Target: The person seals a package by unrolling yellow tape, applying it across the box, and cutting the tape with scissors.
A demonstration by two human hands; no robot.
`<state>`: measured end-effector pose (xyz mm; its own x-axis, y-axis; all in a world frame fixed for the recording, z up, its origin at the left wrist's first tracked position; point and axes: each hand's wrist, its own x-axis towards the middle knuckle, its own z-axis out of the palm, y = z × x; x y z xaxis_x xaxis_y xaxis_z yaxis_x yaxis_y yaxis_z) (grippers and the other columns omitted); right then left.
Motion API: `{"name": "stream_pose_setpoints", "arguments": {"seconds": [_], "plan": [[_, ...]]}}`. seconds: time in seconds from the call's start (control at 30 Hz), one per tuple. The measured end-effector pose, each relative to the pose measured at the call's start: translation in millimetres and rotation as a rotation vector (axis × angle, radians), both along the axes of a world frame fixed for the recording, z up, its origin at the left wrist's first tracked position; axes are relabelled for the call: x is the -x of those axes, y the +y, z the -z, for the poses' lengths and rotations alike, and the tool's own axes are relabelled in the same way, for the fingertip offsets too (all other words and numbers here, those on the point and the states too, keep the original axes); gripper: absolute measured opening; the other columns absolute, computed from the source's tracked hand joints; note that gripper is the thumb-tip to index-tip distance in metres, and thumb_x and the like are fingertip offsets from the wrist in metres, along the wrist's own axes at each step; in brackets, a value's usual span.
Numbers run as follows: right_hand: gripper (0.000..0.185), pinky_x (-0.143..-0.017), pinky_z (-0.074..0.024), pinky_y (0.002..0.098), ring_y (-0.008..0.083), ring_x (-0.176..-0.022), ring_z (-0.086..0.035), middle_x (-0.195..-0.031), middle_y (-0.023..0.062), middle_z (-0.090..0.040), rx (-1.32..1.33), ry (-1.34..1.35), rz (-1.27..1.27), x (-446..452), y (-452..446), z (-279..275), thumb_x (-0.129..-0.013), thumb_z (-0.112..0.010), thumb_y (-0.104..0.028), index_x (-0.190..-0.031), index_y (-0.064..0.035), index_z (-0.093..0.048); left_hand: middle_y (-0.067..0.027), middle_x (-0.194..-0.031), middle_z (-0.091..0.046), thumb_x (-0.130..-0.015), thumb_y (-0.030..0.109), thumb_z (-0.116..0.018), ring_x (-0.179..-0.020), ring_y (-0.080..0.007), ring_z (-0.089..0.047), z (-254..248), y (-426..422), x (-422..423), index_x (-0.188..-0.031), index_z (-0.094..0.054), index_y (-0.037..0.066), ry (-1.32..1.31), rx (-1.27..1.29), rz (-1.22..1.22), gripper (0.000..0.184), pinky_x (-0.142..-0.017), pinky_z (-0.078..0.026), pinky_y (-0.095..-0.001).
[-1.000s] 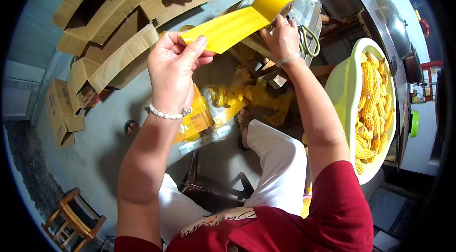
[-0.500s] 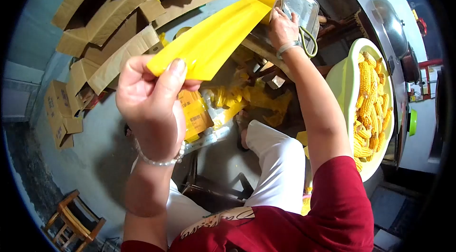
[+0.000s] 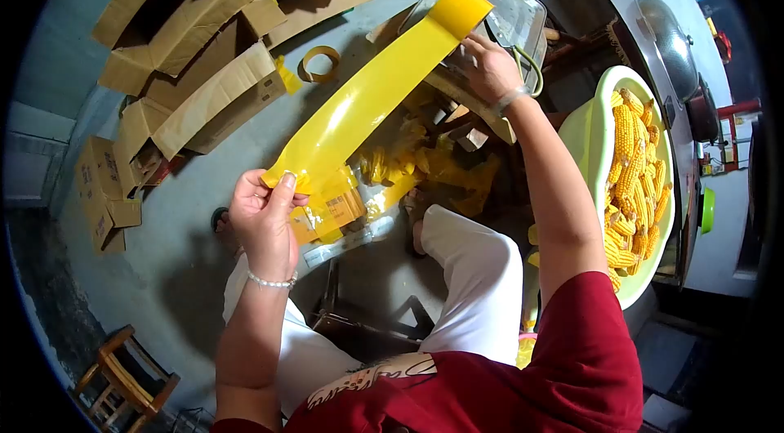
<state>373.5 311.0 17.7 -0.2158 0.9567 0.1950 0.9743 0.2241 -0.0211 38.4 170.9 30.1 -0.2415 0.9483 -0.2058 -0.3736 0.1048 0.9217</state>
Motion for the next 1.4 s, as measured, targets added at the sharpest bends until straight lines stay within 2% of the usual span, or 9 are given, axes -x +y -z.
{"name": "stream_pose_setpoints", "arguments": {"seconds": [0.07,0.2,0.43,0.77,0.9,1.07,1.27,1.3,1.4], "plan": [[0.021,-0.079,-0.0476,0.0340,0.0284,-0.092,-0.059,-0.103,0.0091,-0.061,-0.054,0.125,-0.029,-19,-6,9,-0.076,-0.054,-0.014,-0.094,-0.0113,-0.064,-0.0079,-0.080,-0.059,-0.081,0.000,-0.059,-0.064,-0.0113,-0.057,6,-2,4,-0.088,-0.049,0.001,-0.008,-0.005,-0.002,0.012,-0.060,-0.049,-0.0243],[0.023,-0.088,-0.0431,0.0368,0.0322,-0.101,-0.053,-0.109,0.0142,-0.058,-0.253,0.008,0.085,-55,-14,14,-0.071,-0.058,-0.010,-0.093,-0.0062,-0.064,-0.0079,-0.080,-0.059,-0.081,0.000,-0.059,-0.065,-0.0112,-0.057,11,-1,3,-0.088,-0.049,0.001,-0.034,-0.027,0.021,0.012,-0.060,-0.049,-0.0243],[0.035,-0.080,-0.0439,0.0418,0.0346,-0.091,-0.055,-0.094,0.0183,-0.059,-0.043,-0.023,0.324,-66,-2,2,-0.078,-0.058,-0.036,-0.087,-0.0022,-0.064,-0.0080,-0.081,-0.059,-0.080,-0.001,-0.060,-0.066,-0.0109,-0.057,4,-9,0,-0.089,-0.049,0.001,0.029,-0.044,-0.014,0.015,-0.061,-0.050,-0.0239],[0.039,-0.079,-0.0472,0.0404,0.0356,-0.092,-0.059,-0.094,0.0230,-0.061,0.225,-0.113,0.401,-61,16,-4,-0.067,-0.065,-0.020,-0.101,-0.0029,-0.057,-0.0083,-0.082,-0.060,-0.080,0.000,-0.062,-0.064,-0.0108,-0.058,12,-7,13,-0.090,-0.050,0.001,0.074,-0.025,-0.015,0.015,-0.061,-0.050,-0.0228],[0.056,-0.074,-0.0493,0.0325,0.0288,-0.083,-0.064,-0.093,0.0184,-0.064,0.109,0.209,0.519,-89,23,2,-0.061,-0.066,-0.018,-0.113,-0.0020,-0.055,-0.0058,-0.080,-0.058,-0.083,0.002,-0.058,-0.065,-0.0109,-0.056,18,-2,18,-0.088,-0.048,0.004,0.056,-0.067,0.031,0.011,-0.061,-0.047,-0.0238],[0.041,-0.038,-0.0379,0.0255,0.0131,-0.055,-0.055,-0.078,0.0059,-0.062,0.167,1.498,0.637,-111,-17,-16,-0.076,-0.060,-0.006,-0.116,-0.0055,-0.053,-0.0051,-0.079,-0.058,-0.082,0.002,-0.059,-0.066,-0.0104,-0.056,20,1,22,-0.089,-0.049,0.004,0.099,-0.054,0.042,0.012,-0.060,-0.048,-0.0238],[0.052,-0.046,-0.0391,0.0242,0.0101,-0.051,-0.047,-0.071,0.0005,-0.053,0.164,1.750,0.307,-44,-93,-46,-0.088,-0.046,-0.048,-0.123,-0.0097,-0.044,-0.0049,-0.080,-0.058,-0.082,0.002,-0.059,-0.066,-0.0096,-0.057,27,7,29,-0.090,-0.049,0.004,0.009,-0.096,0.080,0.012,-0.060,-0.049,-0.0227],[0.062,-0.055,-0.0424,0.0277,0.0132,-0.060,-0.051,-0.076,0.0027,-0.053,0.275,1.763,0.223,-49,-102,-39,-0.087,-0.037,-0.057,-0.126,-0.0088,-0.041,-0.0049,-0.080,-0.058,-0.082,0.002,-0.059,-0.066,-0.0095,-0.057,29,8,29,-0.089,-0.049,0.004,0.000,-0.099,0.081,0.012,-0.060,-0.049,-0.0226],[0.067,-0.070,-0.0434,0.0336,0.0175,-0.079,-0.054,-0.088,0.0073,-0.055,0.360,1.851,0.071,-13,-128,-51,-0.087,-0.037,-0.058,-0.130,-0.0069,-0.034,-0.0044,-0.079,-0.058,-0.082,0.002,-0.059,-0.065,-0.0092,-0.057,29,9,28,-0.089,-0.049,0.004,0.021,-0.074,0.067,0.012,-0.060,-0.049,-0.0224]]}}
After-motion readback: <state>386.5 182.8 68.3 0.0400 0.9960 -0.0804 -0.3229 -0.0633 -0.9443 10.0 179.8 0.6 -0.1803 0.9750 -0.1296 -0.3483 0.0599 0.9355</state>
